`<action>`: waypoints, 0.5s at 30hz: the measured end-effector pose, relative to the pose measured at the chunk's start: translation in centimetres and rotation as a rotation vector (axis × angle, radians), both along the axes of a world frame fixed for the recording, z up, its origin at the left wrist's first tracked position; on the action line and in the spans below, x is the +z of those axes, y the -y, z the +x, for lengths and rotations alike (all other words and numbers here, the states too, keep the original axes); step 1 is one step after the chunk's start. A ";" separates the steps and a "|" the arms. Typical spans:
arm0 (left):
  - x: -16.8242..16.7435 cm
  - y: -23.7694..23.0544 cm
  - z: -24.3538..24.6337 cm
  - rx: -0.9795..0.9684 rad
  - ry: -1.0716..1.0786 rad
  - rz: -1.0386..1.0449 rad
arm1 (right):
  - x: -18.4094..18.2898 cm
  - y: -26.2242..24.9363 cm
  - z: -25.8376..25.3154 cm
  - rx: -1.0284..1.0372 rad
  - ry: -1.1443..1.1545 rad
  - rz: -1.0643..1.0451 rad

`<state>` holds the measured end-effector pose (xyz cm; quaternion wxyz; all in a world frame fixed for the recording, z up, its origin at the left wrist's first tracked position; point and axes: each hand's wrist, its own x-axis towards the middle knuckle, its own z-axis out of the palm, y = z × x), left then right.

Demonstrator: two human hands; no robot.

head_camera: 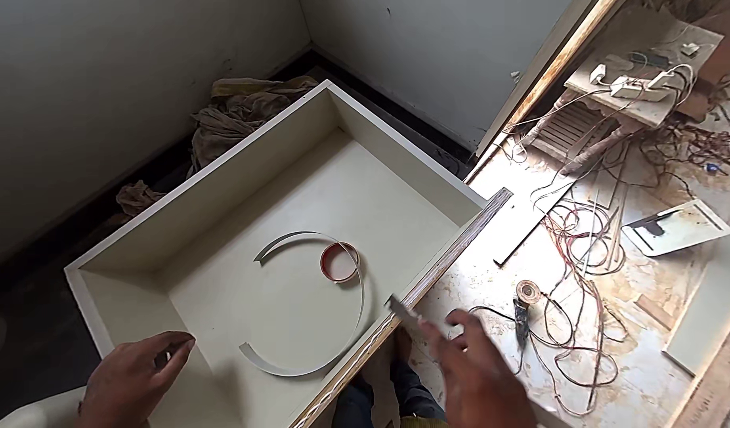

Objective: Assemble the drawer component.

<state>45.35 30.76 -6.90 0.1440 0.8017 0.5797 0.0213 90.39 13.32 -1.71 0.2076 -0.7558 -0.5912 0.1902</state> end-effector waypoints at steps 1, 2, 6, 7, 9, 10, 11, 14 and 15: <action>0.0 0.0 0.0 -0.003 0.006 -0.003 | 0.3 0.4 -1.1 0.024 -0.055 -0.023; 0.2 0.0 0.2 -0.008 0.012 -0.016 | 0.3 0.7 -1.7 0.033 -0.123 -0.024; 0.8 0.0 0.5 -0.013 0.014 -0.070 | -1.3 -0.9 3.1 -0.119 -0.227 0.162; 0.9 0.0 0.5 -0.015 0.012 -0.075 | -1.5 -1.9 5.1 -0.182 -0.186 0.207; 1.0 0.0 0.6 -0.018 0.015 -0.094 | -1.9 -4.1 8.7 -0.297 -0.143 0.274; 1.1 -0.1 0.6 -0.021 0.017 -0.106 | -2.4 -5.2 10.1 -0.339 -0.128 0.302; 1.1 -0.1 0.6 -0.025 0.020 -0.118 | -3.0 -6.1 11.1 -0.369 -0.111 0.319; 1.2 -0.3 0.6 -0.040 0.027 -0.138 | -5.1 -6.7 11.7 -0.375 0.005 0.354; 1.3 -0.3 0.5 -0.046 0.024 -0.141 | -5.6 -5.8 11.2 -0.348 0.055 0.351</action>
